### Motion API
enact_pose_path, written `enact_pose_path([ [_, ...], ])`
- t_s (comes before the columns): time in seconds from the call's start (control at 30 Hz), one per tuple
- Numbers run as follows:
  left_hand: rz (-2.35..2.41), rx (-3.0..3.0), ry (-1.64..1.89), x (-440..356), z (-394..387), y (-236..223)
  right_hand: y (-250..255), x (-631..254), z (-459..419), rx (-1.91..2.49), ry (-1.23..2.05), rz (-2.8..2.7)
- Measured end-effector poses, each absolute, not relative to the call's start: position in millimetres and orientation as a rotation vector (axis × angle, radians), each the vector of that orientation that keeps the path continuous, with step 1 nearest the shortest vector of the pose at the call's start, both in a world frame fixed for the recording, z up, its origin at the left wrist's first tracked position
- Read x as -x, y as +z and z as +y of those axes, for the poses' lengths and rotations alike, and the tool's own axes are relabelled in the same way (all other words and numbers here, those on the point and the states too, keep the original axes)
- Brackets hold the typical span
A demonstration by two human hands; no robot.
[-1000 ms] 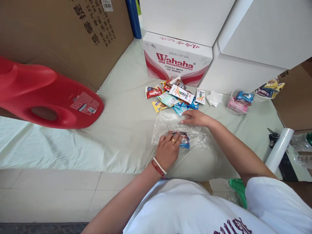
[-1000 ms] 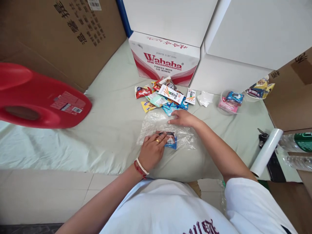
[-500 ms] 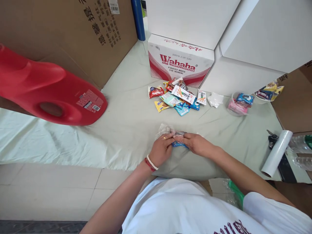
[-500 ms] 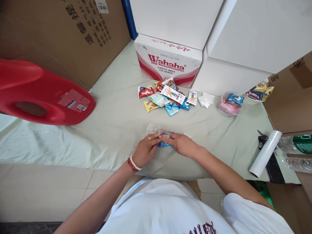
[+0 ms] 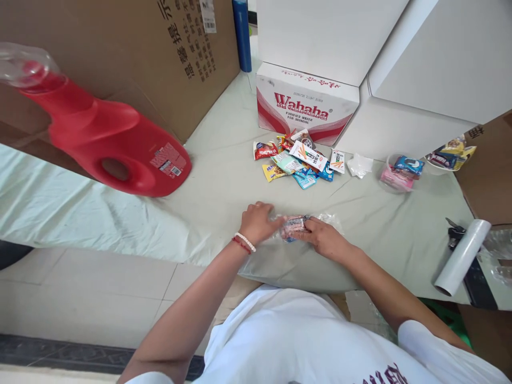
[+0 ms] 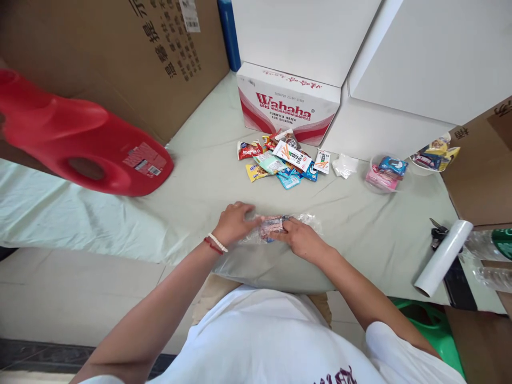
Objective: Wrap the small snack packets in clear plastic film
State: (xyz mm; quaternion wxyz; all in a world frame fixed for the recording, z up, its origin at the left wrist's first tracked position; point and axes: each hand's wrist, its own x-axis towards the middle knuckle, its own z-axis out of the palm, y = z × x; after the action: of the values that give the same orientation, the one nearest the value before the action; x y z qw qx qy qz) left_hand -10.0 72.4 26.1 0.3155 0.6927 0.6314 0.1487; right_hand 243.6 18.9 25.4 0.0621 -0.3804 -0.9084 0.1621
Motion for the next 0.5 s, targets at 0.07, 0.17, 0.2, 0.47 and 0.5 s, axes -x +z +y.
enact_pose_path([
  [0.07, 1.563, -1.933, 0.296, 13.9, 56.6, 31.8, 25.0, -244.2, 20.1, 1.161, 0.551, -2.702],
  [0.17, 1.428, -1.842, 0.473, 19.3, 33.6, 40.5, 23.1, -242.7, 21.9, 1.140, 0.650, -2.637],
  [0.2, 1.390, -1.755, 0.546, 17.8, 28.3, 43.0, 22.7, -241.1, 22.4, 1.121, 0.673, -2.628],
  [0.47, 1.298, -1.902, 0.653, -43.6, 23.9, 44.4, 33.9, -238.6, 14.4, 1.023, 0.720, -2.555],
  [0.5, 1.311, -2.029, 0.622, -48.8, 22.8, 43.1, 35.3, -244.0, 12.6, 1.000, 0.788, -2.506],
])
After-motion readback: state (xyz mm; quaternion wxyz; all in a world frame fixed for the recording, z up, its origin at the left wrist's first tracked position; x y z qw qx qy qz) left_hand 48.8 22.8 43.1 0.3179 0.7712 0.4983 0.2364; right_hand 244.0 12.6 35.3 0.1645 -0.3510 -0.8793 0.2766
